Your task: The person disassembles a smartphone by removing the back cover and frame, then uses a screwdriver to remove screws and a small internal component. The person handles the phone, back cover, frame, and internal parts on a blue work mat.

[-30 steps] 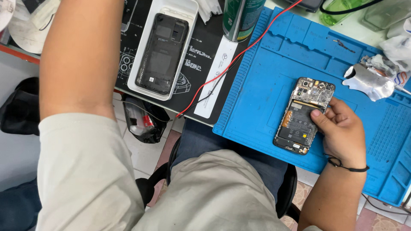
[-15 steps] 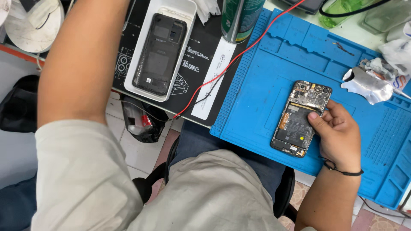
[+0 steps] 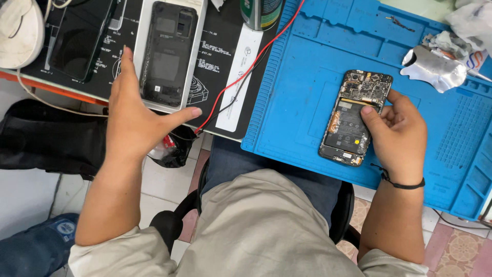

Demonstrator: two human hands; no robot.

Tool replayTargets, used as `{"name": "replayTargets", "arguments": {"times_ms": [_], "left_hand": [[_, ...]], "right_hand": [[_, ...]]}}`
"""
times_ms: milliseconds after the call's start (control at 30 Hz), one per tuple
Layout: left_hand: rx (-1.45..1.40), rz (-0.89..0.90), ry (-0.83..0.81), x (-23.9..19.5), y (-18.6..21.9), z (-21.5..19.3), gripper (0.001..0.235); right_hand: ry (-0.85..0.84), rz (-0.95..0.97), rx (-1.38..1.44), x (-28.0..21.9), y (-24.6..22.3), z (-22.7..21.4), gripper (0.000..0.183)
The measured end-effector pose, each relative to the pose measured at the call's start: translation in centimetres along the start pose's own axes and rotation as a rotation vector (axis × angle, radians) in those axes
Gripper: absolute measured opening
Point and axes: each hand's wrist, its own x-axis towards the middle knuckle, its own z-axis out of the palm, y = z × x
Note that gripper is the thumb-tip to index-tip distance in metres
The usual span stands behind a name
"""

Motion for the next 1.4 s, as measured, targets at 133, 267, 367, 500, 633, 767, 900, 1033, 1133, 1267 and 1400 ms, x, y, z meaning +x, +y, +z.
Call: {"name": "replayTargets", "arguments": {"times_ms": [133,267,367,500,633,767,900,1033,1133,1267,1400], "left_hand": [[-0.020,-0.048,0.095,-0.4,0.1,1.4,0.126],[0.021,0.016,0.239,-2.0,0.4,2.0,0.116],[0.024,0.037,0.307,-4.2,1.1,2.0,0.114],[-0.053,0.036,0.288,-7.6,2.7,2.1,0.113],[-0.115,0.069,0.221,-9.9,4.3,3.0,0.114],[-0.175,0.145,0.199,-10.4,5.6,5.0,0.110],[-0.217,0.212,0.174,-10.4,6.9,7.0,0.109],[-0.238,0.246,0.179,-9.4,7.7,8.7,0.108],[-0.210,0.217,0.170,-9.1,8.0,9.7,0.112],[-0.217,0.182,0.195,-9.5,8.2,11.0,0.120],[-0.299,0.171,0.231,-9.9,8.4,12.0,0.132]], "right_hand": [[0.094,-0.118,-0.533,-0.4,0.0,-0.2,0.040],[0.083,-0.157,-0.598,-0.4,0.1,-0.2,0.040],[0.080,-0.151,-0.603,-0.3,-0.3,-0.2,0.040],[0.077,-0.091,-0.549,-0.2,-0.9,0.1,0.040],[0.077,-0.115,-0.555,-0.2,-1.4,0.2,0.038],[0.086,-0.164,-0.611,-0.2,-1.4,0.4,0.039],[0.076,-0.250,-0.698,-0.3,-2.3,0.7,0.041],[0.081,-0.361,-0.916,-0.6,-4.8,1.2,0.040],[0.125,-0.405,-0.896,-0.8,-7.0,1.5,0.031],[-0.051,-0.523,-0.678,-0.3,-10.2,3.1,0.018],[-0.260,-0.828,-0.779,3.3,-11.2,6.6,0.019]]}}
